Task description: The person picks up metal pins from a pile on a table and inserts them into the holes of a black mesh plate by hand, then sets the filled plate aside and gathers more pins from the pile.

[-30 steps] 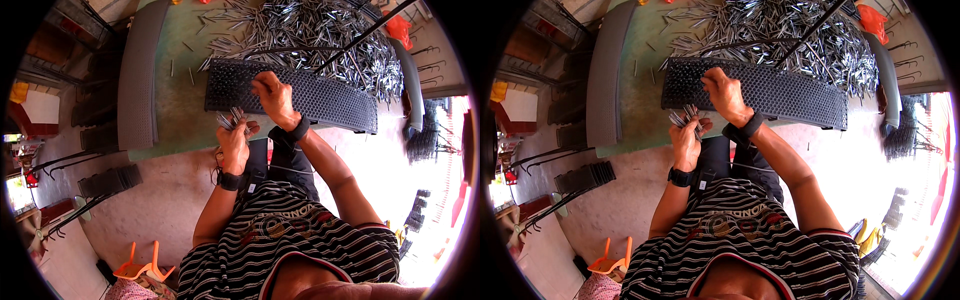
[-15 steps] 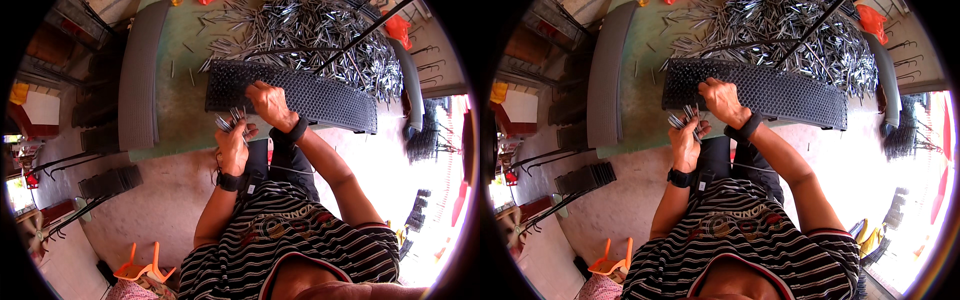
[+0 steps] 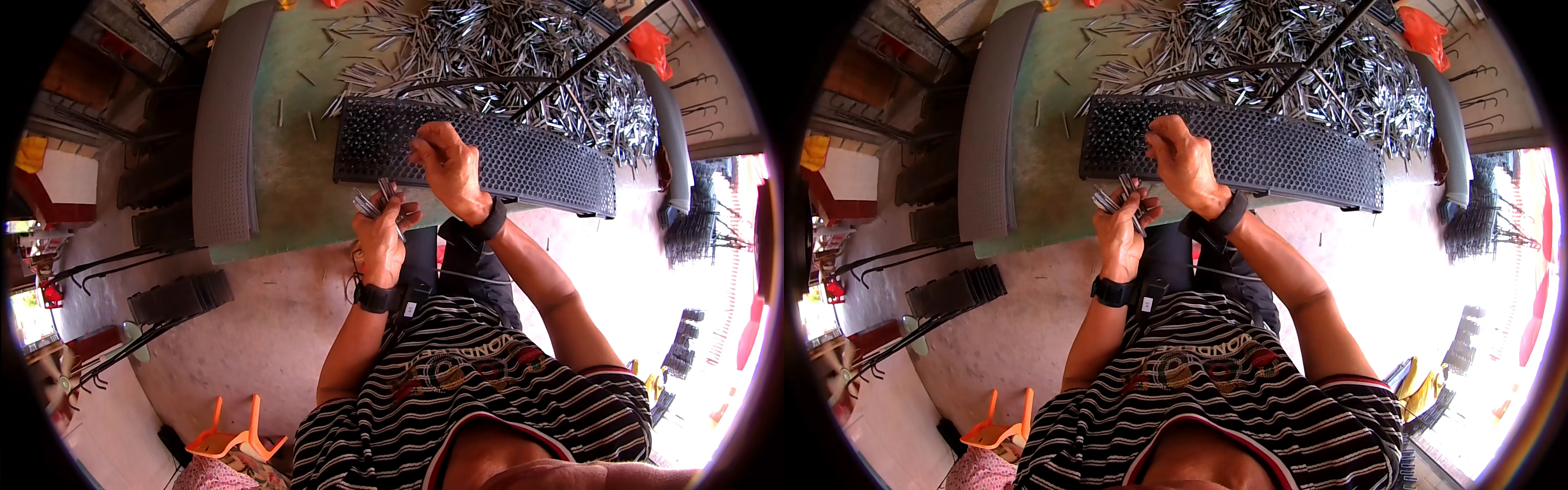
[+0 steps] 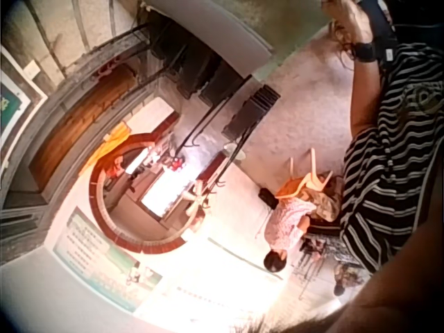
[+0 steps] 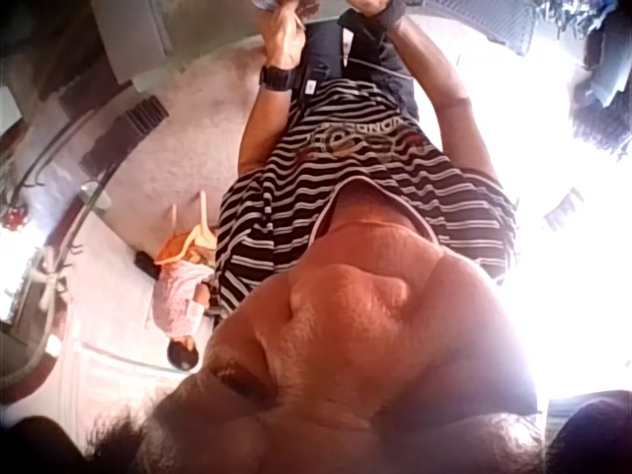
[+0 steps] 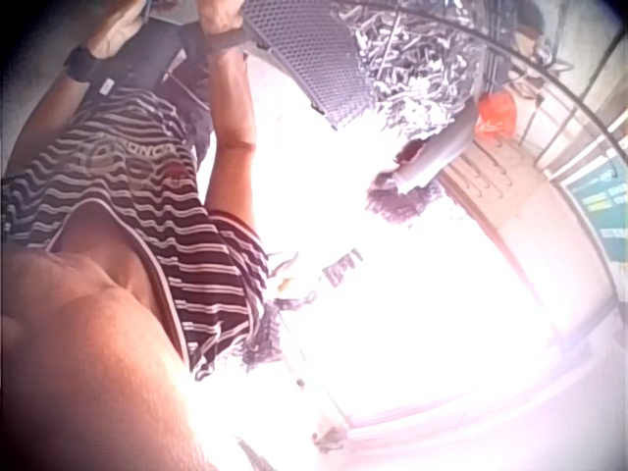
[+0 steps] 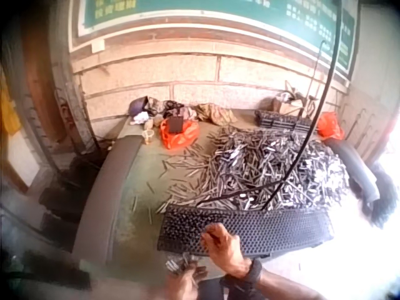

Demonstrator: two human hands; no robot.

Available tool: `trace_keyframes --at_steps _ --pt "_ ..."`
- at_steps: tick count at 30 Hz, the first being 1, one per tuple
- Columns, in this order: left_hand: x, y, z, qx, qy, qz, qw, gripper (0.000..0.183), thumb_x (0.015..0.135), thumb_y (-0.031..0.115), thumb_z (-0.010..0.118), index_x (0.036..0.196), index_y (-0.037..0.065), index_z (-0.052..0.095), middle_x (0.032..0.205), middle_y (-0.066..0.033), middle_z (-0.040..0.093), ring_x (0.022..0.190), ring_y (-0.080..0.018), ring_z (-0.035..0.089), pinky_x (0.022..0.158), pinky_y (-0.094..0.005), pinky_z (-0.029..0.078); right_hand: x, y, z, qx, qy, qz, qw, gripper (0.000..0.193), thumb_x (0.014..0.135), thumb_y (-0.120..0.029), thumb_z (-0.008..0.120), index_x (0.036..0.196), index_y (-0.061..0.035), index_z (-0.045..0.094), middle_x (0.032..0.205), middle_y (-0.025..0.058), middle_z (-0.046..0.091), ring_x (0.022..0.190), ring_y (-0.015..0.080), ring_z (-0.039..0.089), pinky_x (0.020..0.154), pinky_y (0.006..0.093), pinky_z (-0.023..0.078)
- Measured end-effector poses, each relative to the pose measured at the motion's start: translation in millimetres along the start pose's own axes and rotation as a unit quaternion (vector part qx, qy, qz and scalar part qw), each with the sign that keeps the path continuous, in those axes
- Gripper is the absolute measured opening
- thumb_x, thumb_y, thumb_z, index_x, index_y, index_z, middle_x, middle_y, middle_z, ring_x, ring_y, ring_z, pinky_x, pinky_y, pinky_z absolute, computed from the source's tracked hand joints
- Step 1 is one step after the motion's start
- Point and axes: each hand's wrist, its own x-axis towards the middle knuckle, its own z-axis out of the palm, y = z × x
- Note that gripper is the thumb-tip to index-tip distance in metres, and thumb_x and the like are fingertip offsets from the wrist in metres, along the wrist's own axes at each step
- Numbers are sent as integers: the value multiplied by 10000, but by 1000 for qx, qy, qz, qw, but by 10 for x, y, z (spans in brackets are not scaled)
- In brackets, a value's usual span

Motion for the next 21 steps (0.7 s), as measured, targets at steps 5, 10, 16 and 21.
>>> trace_keyframes --at_steps 5,10,16,21 --pt "5 14 -32 5 7 4 1000 148 845 7 572 990 -22 587 803 -72 592 650 -207 624 573 -330 546 1 126 64 -37 -32 -16 999 59 863 -5 547 918 5 530 749 94 646 695 145 675 559 240 517" --pt "-4 49 -34 3 21 9 1000 105 832 0 587 937 -13 586 796 -76 595 644 -198 616 572 -328 547 4 133 104 -44 -46 -32 997 70 837 20 558 902 3 540 768 107 631 672 204 672 545 278 508" --pt "-16 56 -37 -15 19 7 1000 108 815 -7 605 917 9 573 792 -81 602 628 -192 607 568 -329 544 90 134 41 -261 -94 -195 941 96 764 -36 623 852 -38 585 725 106 579 642 336 582 530 388 460" --pt "-31 54 -17 -17 8 9 1000 134 806 -8 616 930 17 572 794 -78 606 630 -191 609 568 -324 539 108 49 9 -283 -130 -162 936 49 779 -72 617 814 -59 587 715 91 572 629 321 582 510 390 450"
